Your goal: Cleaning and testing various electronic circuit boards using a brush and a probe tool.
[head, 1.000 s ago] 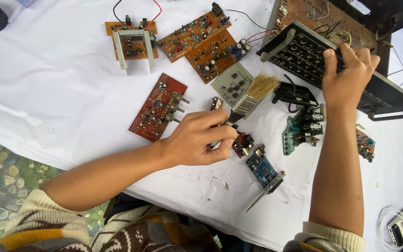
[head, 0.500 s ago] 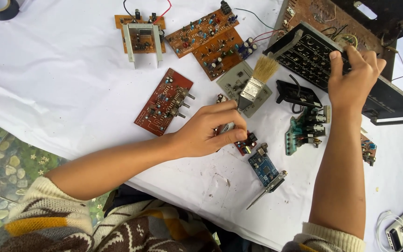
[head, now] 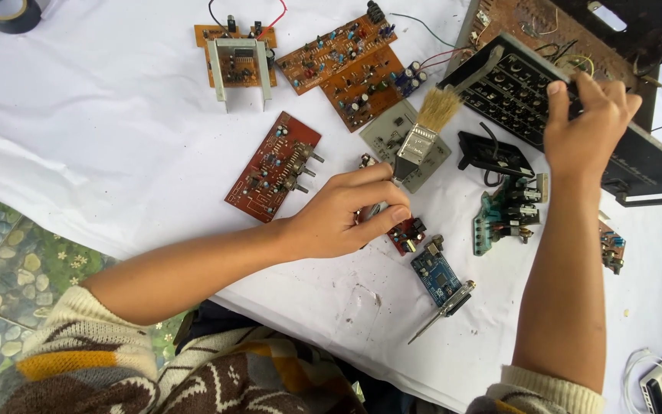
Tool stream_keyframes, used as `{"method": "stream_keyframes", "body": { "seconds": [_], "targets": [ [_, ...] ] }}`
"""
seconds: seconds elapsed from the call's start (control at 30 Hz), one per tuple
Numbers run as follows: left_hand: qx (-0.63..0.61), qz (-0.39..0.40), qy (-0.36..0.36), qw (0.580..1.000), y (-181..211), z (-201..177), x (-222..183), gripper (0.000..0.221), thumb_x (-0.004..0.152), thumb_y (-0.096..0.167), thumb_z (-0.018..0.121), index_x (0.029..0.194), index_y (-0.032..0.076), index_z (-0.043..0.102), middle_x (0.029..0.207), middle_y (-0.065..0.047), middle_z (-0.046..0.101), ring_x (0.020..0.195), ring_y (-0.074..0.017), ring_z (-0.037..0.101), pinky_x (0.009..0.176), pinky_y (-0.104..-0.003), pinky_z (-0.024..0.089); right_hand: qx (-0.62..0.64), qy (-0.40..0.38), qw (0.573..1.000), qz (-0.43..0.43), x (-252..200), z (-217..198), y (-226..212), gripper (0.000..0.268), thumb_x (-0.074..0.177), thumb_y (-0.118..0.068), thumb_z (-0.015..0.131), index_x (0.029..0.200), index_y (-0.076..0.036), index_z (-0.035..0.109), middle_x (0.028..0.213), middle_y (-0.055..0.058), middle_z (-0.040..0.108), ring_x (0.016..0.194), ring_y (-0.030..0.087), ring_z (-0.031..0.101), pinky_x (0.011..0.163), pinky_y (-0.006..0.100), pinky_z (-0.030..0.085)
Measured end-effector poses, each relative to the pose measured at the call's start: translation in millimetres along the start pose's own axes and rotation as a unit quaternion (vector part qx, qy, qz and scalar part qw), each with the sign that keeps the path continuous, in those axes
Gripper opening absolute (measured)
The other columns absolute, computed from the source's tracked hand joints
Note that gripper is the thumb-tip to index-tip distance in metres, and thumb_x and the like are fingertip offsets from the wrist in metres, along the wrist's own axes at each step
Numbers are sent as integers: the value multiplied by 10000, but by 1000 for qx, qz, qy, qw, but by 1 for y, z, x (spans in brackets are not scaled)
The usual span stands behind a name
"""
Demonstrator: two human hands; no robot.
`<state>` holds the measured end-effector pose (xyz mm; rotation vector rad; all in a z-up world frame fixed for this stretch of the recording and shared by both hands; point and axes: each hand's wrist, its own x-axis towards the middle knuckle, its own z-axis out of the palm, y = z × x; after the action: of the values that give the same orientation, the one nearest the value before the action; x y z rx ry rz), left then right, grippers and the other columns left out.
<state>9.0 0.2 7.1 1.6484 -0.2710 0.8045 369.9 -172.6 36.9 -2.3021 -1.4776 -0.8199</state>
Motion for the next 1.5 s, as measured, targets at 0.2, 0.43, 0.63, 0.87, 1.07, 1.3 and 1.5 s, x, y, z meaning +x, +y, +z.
{"method": "stream_keyframes", "body": {
  "seconds": [0.2,0.43,0.63,0.87,1.07,1.3,1.5],
  "targets": [
    [7,-7,-14,1000,-6,1,-3,182,1063,187,511,986,106,656,856,-19,467,676,-136,447,522,-235,427,0,-19,999,27,4,4,9,323,1200,-161,797,1330,134,783,998,227,608,983,376,422,725,531,439],
    [9,23,-31,999,-16,-2,-3,187,1026,41,491,1039,118,660,889,-29,483,649,-124,434,548,-238,416,51,-84,988,122,24,-35,-64,484,1137,-122,676,1540,84,505,1575,313,309,1412,440,134,1087,775,233],
    [0,50,50,998,-20,1,2,182,999,379,671,963,204,708,805,33,526,601,-150,542,559,-310,478,316,30,948,-14,-45,-48,-187,595,1153,-419,253,1260,73,570,947,168,704,1290,405,619,1273,531,238],
    [-16,51,41,998,-25,1,-4,579,1030,608,495,1302,115,633,1032,-72,576,882,-232,597,817,-366,516,545,-74,835,-8,-91,-34,-236,1175,860,-763,493,1566,114,156,922,130,690,805,222,676,822,351,549],
    [-8,33,-41,999,-16,-2,-4,489,1093,280,373,1539,100,460,1262,-184,588,1002,-285,649,893,-429,541,507,35,855,104,-104,-38,-230,606,972,-41,694,1443,78,331,928,157,668,699,256,706,685,337,583],
    [160,53,-70,983,-51,-3,-13,573,1042,-69,564,1559,100,384,951,-152,702,709,-231,665,629,-340,593,222,79,961,143,-122,-80,-153,339,1151,-248,588,1035,54,691,648,50,565,532,169,497,585,303,402],
    [160,139,12,977,-62,-21,-5,277,1059,51,609,1333,90,597,843,-64,725,579,-110,579,481,-239,443,172,-15,972,161,-147,-65,-112,424,1207,-223,565,838,-13,578,621,-3,356,565,111,309,552,310,226]
  ]
}}
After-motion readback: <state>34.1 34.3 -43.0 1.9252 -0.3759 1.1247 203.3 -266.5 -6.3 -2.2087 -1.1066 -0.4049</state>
